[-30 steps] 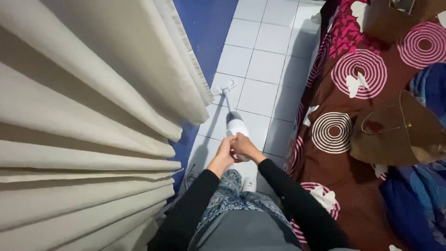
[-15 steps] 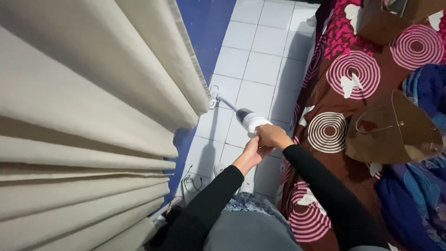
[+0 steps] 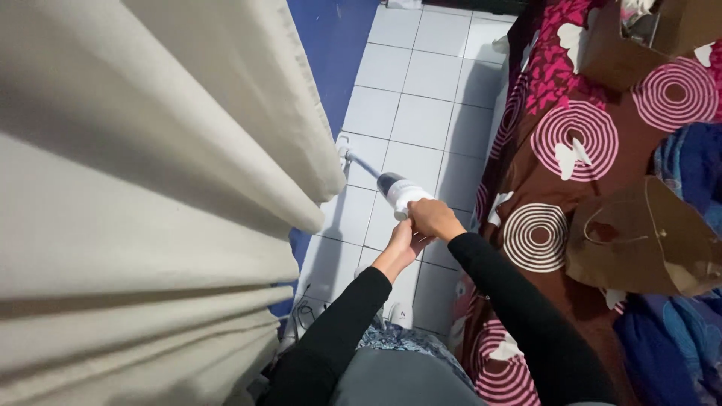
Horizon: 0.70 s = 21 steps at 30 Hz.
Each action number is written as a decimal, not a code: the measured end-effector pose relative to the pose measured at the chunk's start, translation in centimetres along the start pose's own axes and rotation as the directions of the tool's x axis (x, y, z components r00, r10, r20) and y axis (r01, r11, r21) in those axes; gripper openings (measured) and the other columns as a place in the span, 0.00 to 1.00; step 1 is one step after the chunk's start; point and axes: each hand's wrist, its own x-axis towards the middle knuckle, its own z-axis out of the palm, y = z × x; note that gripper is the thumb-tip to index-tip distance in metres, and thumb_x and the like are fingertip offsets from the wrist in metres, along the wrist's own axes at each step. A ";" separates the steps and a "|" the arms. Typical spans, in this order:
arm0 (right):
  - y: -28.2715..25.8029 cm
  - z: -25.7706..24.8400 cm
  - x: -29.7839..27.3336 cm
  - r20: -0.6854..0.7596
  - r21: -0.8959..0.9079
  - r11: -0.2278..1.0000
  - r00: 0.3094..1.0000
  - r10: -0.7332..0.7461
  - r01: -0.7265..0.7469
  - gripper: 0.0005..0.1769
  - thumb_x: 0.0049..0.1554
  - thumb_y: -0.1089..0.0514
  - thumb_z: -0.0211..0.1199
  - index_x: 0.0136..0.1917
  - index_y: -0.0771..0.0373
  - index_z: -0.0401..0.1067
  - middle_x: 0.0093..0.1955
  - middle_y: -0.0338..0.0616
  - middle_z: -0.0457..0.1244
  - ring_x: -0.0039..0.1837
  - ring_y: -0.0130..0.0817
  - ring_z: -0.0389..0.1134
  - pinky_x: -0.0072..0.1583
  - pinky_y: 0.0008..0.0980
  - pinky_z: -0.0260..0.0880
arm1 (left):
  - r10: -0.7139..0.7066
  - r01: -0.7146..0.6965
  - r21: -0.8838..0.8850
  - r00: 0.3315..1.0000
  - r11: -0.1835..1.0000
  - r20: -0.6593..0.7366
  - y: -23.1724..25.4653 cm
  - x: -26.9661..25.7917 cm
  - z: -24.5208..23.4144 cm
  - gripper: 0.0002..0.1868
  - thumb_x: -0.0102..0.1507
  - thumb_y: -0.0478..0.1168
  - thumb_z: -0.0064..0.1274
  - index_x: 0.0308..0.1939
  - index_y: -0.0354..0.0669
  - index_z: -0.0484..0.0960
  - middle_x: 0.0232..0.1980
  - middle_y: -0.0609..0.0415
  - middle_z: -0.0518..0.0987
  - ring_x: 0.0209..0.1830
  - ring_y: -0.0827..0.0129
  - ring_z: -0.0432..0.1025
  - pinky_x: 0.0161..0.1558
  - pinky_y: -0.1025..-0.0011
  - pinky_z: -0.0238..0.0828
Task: The user is assembling a cordless vacuum cleaner by attaching the extension tube and floor head.
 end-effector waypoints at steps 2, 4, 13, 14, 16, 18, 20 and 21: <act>0.2 -0.3 1.4 -0.016 -0.001 1.000 1.000 -0.009 0.009 0.15 0.51 0.55 0.66 0.51 0.62 0.75 0.46 0.56 0.70 0.48 0.55 0.74 0.49 0.50 0.74 | -0.006 0.006 0.006 1.000 1.000 -0.007 1.5 0.3 0.6 0.21 0.73 0.44 0.30 0.63 0.35 0.67 0.58 0.46 0.74 0.52 0.60 0.74 0.51 0.57 0.80; 0.3 -0.5 3.1 -0.036 -0.003 1.000 0.999 -0.018 0.018 0.14 0.52 0.55 0.65 0.50 0.62 0.76 0.45 0.56 0.71 0.47 0.54 0.74 0.49 0.49 0.75 | -0.010 0.010 0.013 1.000 1.000 -0.011 3.0 1.0 0.7 0.20 0.73 0.45 0.30 0.63 0.35 0.67 0.58 0.47 0.74 0.52 0.61 0.74 0.53 0.58 0.80; 0.8 -2.6 11.4 -0.105 -0.075 0.996 0.994 0.031 -0.039 0.11 0.55 0.55 0.62 0.49 0.61 0.77 0.45 0.54 0.71 0.47 0.53 0.74 0.48 0.49 0.75 | -0.007 0.006 0.036 1.000 0.999 0.023 9.6 7.7 0.8 0.21 0.75 0.47 0.33 0.60 0.32 0.69 0.56 0.42 0.74 0.51 0.57 0.74 0.51 0.61 0.80; 1.0 -2.5 12.5 -0.121 -0.052 0.998 0.992 0.038 -0.045 0.11 0.55 0.55 0.61 0.50 0.61 0.77 0.45 0.54 0.71 0.47 0.52 0.74 0.48 0.49 0.75 | -0.004 0.003 0.027 1.000 1.000 0.016 10.4 8.1 1.0 0.21 0.74 0.48 0.34 0.59 0.32 0.69 0.56 0.43 0.74 0.50 0.58 0.75 0.50 0.61 0.80; 1.2 -2.6 14.2 -0.139 -0.032 0.998 0.989 0.047 -0.052 0.11 0.56 0.55 0.61 0.50 0.61 0.77 0.44 0.54 0.71 0.47 0.52 0.74 0.48 0.49 0.74 | 0.000 -0.001 0.017 1.000 1.000 0.012 11.9 8.3 1.8 0.21 0.74 0.49 0.35 0.59 0.33 0.69 0.57 0.44 0.74 0.50 0.59 0.75 0.50 0.61 0.79; 1.3 -3.0 15.7 -0.191 -0.037 0.997 0.980 0.059 -0.067 0.12 0.56 0.55 0.60 0.51 0.59 0.77 0.45 0.53 0.71 0.46 0.51 0.74 0.48 0.48 0.75 | -0.041 0.042 0.035 0.999 0.999 -0.036 13.8 8.0 2.8 0.23 0.74 0.51 0.32 0.60 0.34 0.68 0.58 0.43 0.74 0.51 0.57 0.76 0.51 0.60 0.77; 1.4 -3.8 16.7 -0.168 -0.090 0.992 0.983 0.077 -0.093 0.12 0.56 0.54 0.60 0.52 0.59 0.77 0.45 0.52 0.71 0.46 0.50 0.75 0.48 0.47 0.76 | -0.041 0.041 0.013 0.999 0.999 -0.020 14.6 9.5 3.1 0.23 0.74 0.51 0.33 0.60 0.33 0.68 0.57 0.43 0.74 0.51 0.56 0.75 0.51 0.60 0.78; 1.5 -4.0 17.1 -0.142 -0.140 0.983 0.985 0.096 -0.116 0.13 0.56 0.53 0.61 0.52 0.58 0.77 0.45 0.51 0.71 0.47 0.48 0.75 0.48 0.45 0.76 | -0.044 0.044 -0.009 0.999 0.999 -0.009 14.8 10.1 3.1 0.23 0.74 0.50 0.34 0.60 0.33 0.69 0.57 0.42 0.75 0.51 0.56 0.75 0.50 0.59 0.80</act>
